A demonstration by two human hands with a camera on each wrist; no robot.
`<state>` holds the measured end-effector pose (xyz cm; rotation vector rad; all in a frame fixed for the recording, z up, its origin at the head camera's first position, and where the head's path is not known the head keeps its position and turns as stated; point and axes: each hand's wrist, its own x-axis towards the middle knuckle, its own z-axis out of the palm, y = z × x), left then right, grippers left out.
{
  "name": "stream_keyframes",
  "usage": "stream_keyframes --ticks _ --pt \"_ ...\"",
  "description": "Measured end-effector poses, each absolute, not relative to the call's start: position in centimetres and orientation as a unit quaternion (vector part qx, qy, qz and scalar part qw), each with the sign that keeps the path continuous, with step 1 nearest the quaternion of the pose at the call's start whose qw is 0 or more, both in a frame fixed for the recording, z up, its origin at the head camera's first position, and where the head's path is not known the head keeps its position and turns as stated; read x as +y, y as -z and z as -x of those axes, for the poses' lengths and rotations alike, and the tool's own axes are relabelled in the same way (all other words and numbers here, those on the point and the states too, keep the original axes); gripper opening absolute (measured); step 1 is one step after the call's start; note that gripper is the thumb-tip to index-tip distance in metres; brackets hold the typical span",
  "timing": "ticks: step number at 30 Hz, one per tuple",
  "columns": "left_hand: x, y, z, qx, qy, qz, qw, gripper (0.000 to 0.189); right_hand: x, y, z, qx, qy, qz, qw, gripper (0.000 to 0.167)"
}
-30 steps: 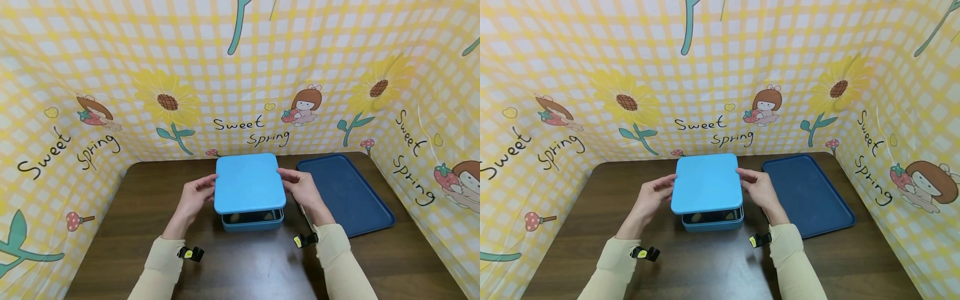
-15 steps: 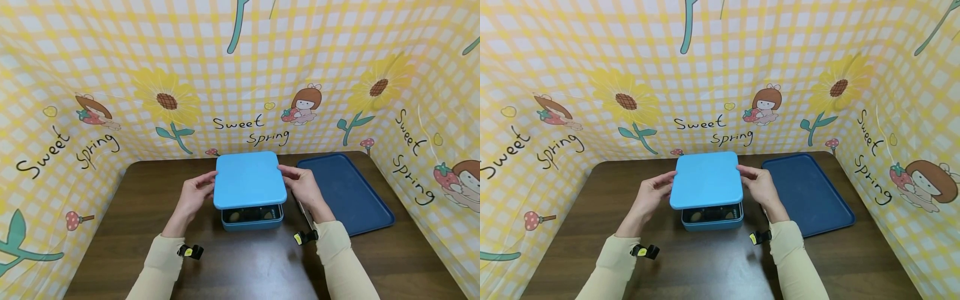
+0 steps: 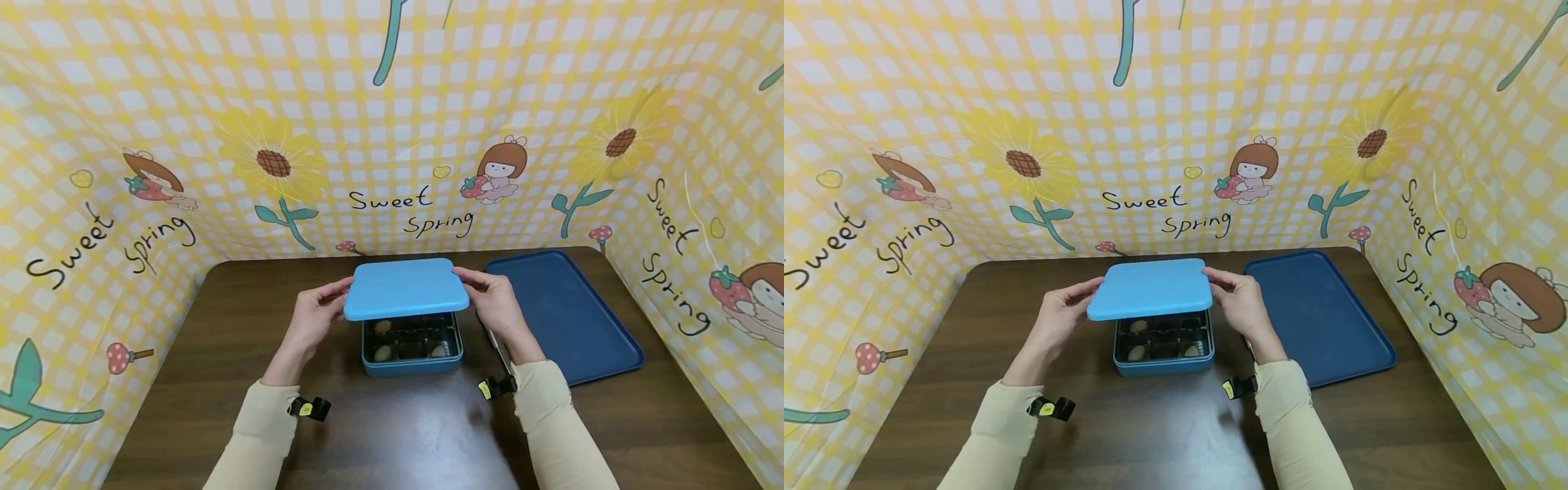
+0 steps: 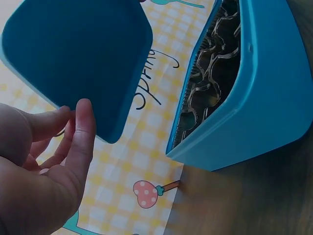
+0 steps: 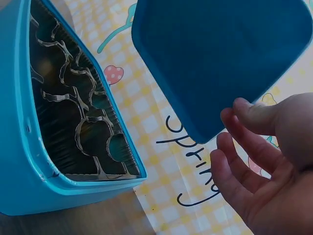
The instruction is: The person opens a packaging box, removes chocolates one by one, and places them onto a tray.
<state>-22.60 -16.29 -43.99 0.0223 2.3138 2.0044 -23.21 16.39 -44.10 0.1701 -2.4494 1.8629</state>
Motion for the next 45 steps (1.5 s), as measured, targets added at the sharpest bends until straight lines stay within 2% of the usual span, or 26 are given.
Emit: stream_keyframes --ticks 13,20,30,36,45 --pt "-16.87 43.51 22.59 0.747 -0.663 -0.042 0.019 0.033 16.30 43.86 22.95 -0.803 -0.592 -0.058 0.037 0.033" --pt "-16.70 43.34 22.68 0.741 -0.671 -0.026 0.012 0.031 16.28 43.81 23.00 -0.806 -0.586 -0.068 0.052 0.025" --pt "-16.59 43.31 22.70 0.755 -0.656 0.001 0.017 0.032 16.12 43.79 22.99 -0.808 -0.583 -0.063 0.056 0.033" --pt "-16.66 43.44 22.64 0.753 -0.657 0.000 0.018 0.033 16.07 44.00 23.04 -0.806 -0.581 -0.079 0.085 0.029" --pt "-16.49 43.40 22.58 0.766 -0.642 0.005 0.006 0.033 16.02 44.34 23.02 -0.781 -0.613 -0.074 0.093 0.030"
